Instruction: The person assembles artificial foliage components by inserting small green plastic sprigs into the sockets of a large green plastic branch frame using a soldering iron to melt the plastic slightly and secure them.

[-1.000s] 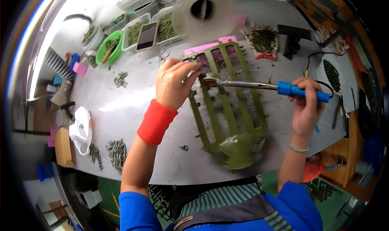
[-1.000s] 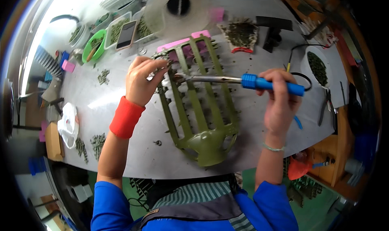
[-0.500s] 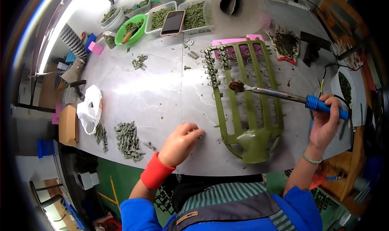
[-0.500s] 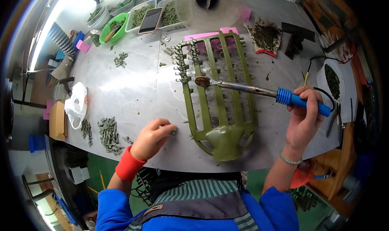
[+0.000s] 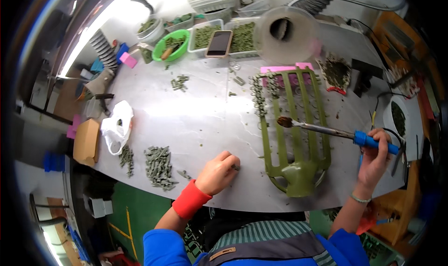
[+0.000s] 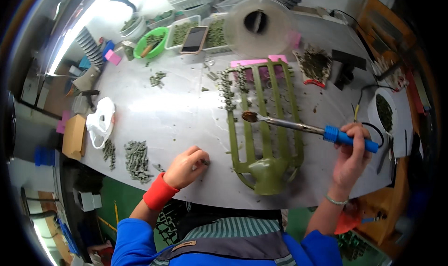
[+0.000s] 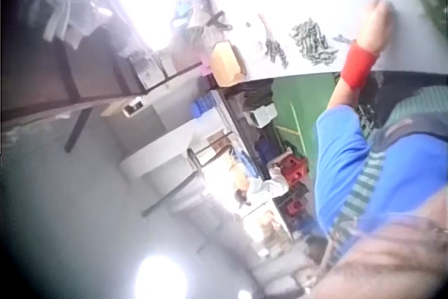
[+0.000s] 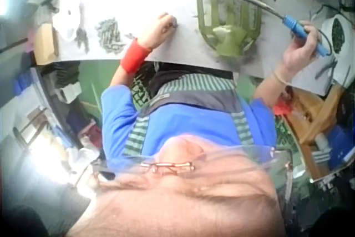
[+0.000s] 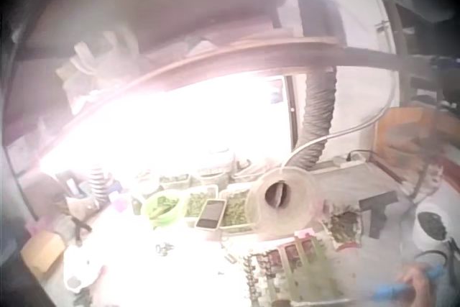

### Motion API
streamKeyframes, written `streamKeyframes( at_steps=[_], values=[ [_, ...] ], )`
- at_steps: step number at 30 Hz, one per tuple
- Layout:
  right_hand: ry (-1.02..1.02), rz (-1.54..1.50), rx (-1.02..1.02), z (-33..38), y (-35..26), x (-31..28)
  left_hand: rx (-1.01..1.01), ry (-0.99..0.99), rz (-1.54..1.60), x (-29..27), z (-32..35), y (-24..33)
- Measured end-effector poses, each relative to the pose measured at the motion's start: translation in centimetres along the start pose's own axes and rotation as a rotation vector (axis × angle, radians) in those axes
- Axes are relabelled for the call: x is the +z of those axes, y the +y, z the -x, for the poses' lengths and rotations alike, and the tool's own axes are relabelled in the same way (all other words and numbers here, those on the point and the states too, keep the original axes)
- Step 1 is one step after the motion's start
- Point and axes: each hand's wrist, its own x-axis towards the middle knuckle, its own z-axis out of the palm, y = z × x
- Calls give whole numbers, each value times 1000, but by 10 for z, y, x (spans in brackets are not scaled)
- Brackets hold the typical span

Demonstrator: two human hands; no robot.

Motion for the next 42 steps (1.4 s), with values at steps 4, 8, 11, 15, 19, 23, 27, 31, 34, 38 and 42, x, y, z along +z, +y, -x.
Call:
streamKeyframes(
  at_steps=[4,8,11,15,19,23,27,31,34,38,42],
  values=[
    [49,23,24,2,-1,1,-48,-83,47,-6,8,-8],
    [81,61,41,2,-1,2,-31,-185,54,-14,9,-12],
    [59,84,38,3,-4,0,16,-193,104,-32,-7,-31],
    [96,49,49,5,-8,-4,-79,292,-27,-75,-68,-134],
    [120,52,69,9,-14,-1,-445,661,-327,-124,-131,-221],
    [140,60,72,14,-23,4,-668,559,-346,-144,-154,-251],
    [112,62,95,13,-21,0,-412,426,-187,-137,-144,-241],
    [163,59,94,13,-20,5,-227,208,-30,-129,-109,-193],
    [139,72,87,10,-18,6,-471,65,420,-117,-89,-142],
    [117,68,83,10,-14,8,-137,317,43,-86,-75,-115],
    [97,52,84,11,-18,3,48,290,-45,-62,-87,-81]
  ],
)
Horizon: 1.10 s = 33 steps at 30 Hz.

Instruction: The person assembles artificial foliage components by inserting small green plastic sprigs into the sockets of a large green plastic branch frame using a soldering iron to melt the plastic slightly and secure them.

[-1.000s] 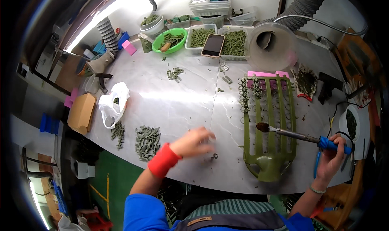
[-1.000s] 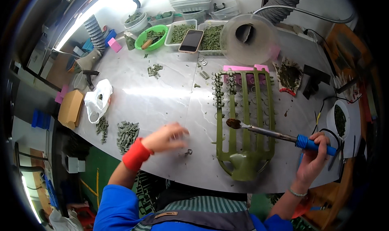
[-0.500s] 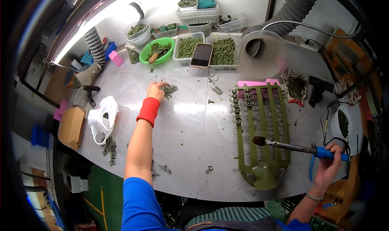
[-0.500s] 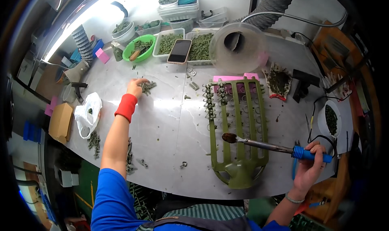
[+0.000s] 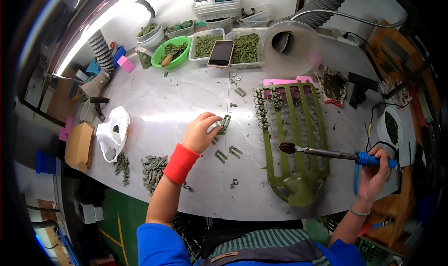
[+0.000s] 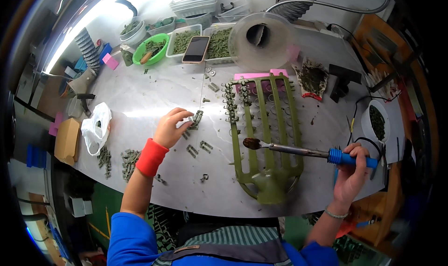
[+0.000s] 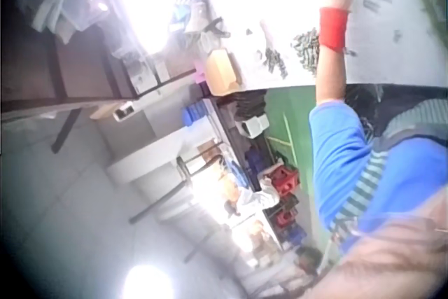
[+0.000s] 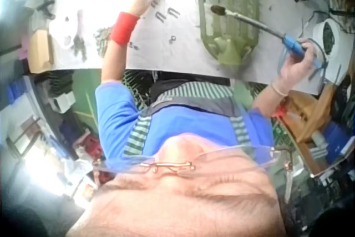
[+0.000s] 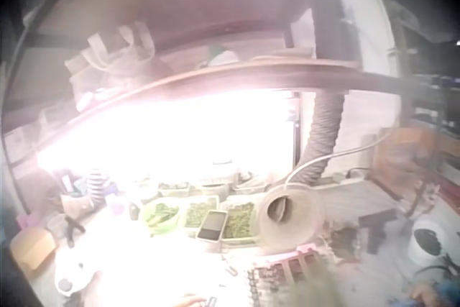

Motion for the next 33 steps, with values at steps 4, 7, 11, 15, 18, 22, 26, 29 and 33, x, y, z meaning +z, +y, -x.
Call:
streamKeyframes(
  at_steps=[4,7,11,15,18,22,26,29,33],
  values=[
    [6,-8,-18,1,-1,-7,97,11,-203,20,-9,11],
    [13,-6,-21,1,0,-10,115,38,-300,35,-8,1],
    [28,-19,11,1,-1,-9,182,153,-346,40,-5,-5],
    [9,-26,8,-1,2,-11,-53,195,86,29,-2,-4],
    [25,-26,-3,-2,5,-13,-473,88,916,14,5,13],
    [25,-20,0,-2,6,-12,-492,46,895,1,16,29],
    [19,-5,-1,-2,4,-9,-302,82,743,1,28,30],
    [13,-6,-5,-2,3,-8,-302,57,687,1,29,40],
    [16,-18,-11,-3,4,-8,-288,73,704,0,30,50]
  ],
)
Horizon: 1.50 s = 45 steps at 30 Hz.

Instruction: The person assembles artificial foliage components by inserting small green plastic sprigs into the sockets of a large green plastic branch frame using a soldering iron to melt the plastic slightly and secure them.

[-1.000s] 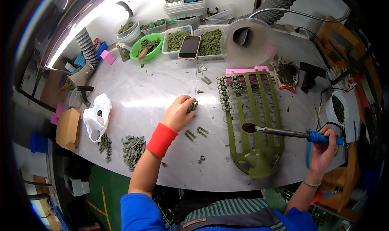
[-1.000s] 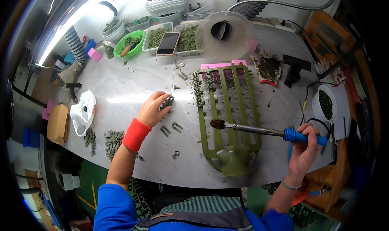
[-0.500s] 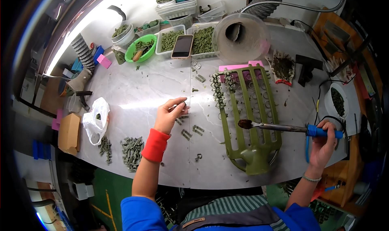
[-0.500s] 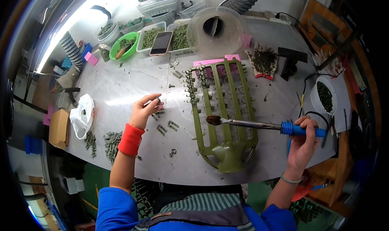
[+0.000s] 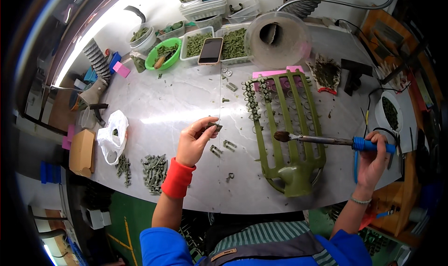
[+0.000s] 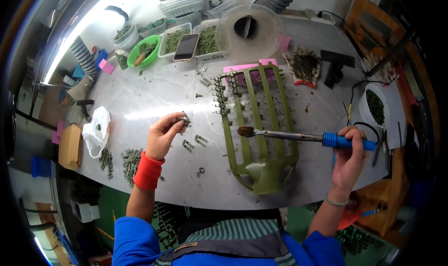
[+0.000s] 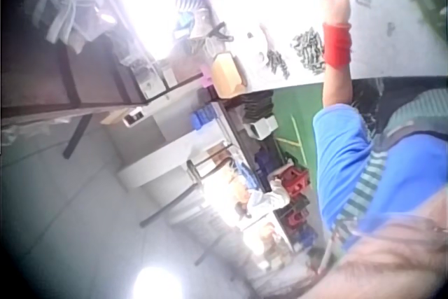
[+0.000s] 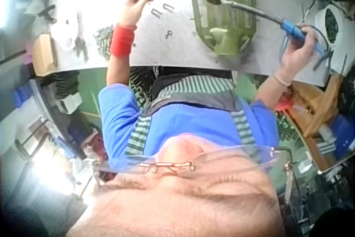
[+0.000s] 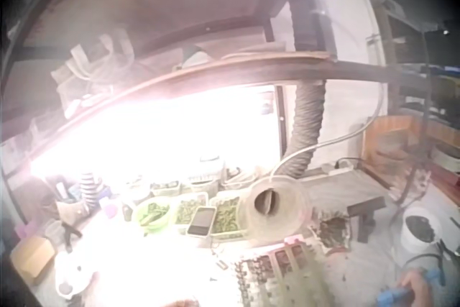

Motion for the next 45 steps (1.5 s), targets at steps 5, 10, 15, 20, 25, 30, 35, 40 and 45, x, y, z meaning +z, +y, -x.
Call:
streamKeyframes(
  at_steps=[5,10,15,20,25,30,35,40,45],
  values=[
    [-7,-4,2,-1,0,-2,264,127,-271,19,11,14],
    [0,-10,2,-1,1,-2,798,197,-718,22,21,24],
    [-8,-4,5,-1,0,-2,889,208,-836,25,33,30],
    [-6,2,-13,0,2,-2,944,189,-862,24,37,26],
    [-8,8,-11,2,1,-1,855,166,-743,23,41,20],
    [-13,12,-5,4,1,0,876,146,-744,20,47,12],
    [-23,11,-9,5,0,3,870,138,-764,18,51,12],
    [-24,5,-6,6,2,4,876,137,-778,17,54,11],
    [-23,5,-8,6,1,2,812,132,-787,17,55,17]
  ],
)
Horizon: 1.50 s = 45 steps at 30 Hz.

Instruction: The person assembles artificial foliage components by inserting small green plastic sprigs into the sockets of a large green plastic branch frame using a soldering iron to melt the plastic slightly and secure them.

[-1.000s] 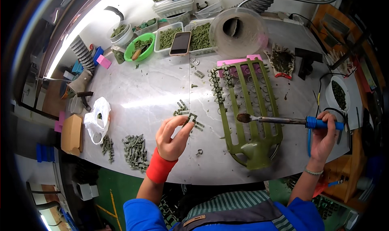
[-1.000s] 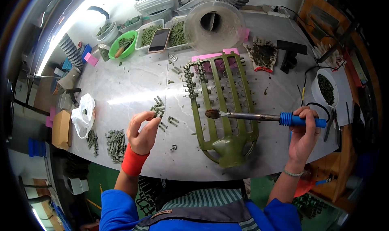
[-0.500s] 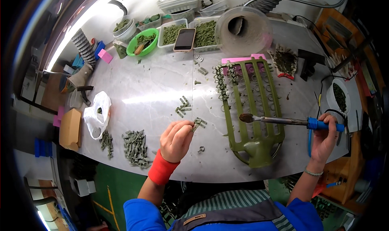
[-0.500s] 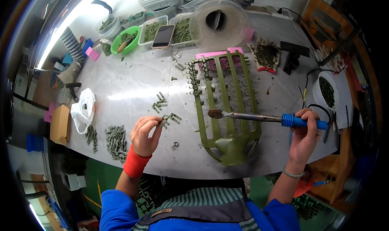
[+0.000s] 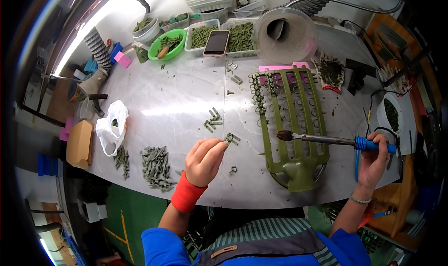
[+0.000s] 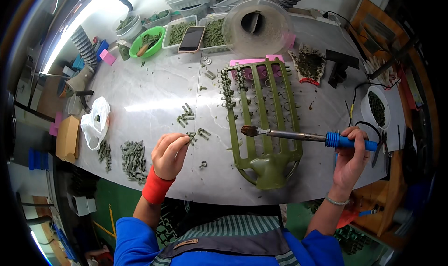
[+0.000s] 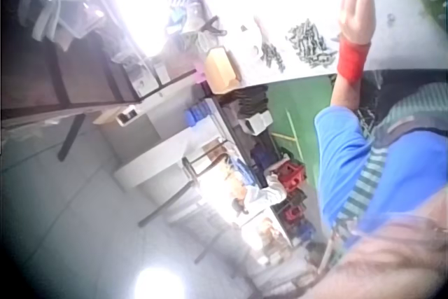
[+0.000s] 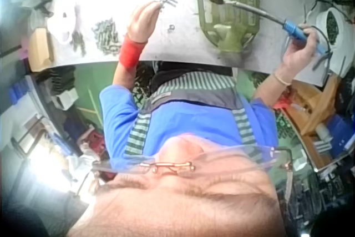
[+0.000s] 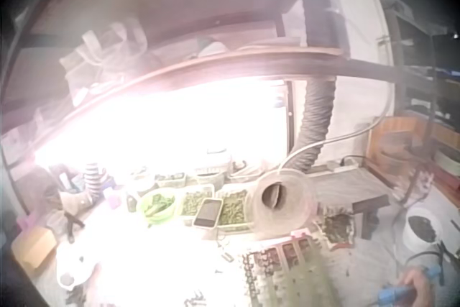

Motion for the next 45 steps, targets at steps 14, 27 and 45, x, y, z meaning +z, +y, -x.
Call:
streamKeyframes(
  at_steps=[14,27,45],
  values=[
    [-17,-4,19,3,-3,0,-888,-26,1085,4,28,-5],
    [-49,-72,34,3,-2,-8,-908,-46,957,5,36,0],
    [-40,-31,28,5,-4,-10,-988,-83,1029,1,37,1]
  ],
)
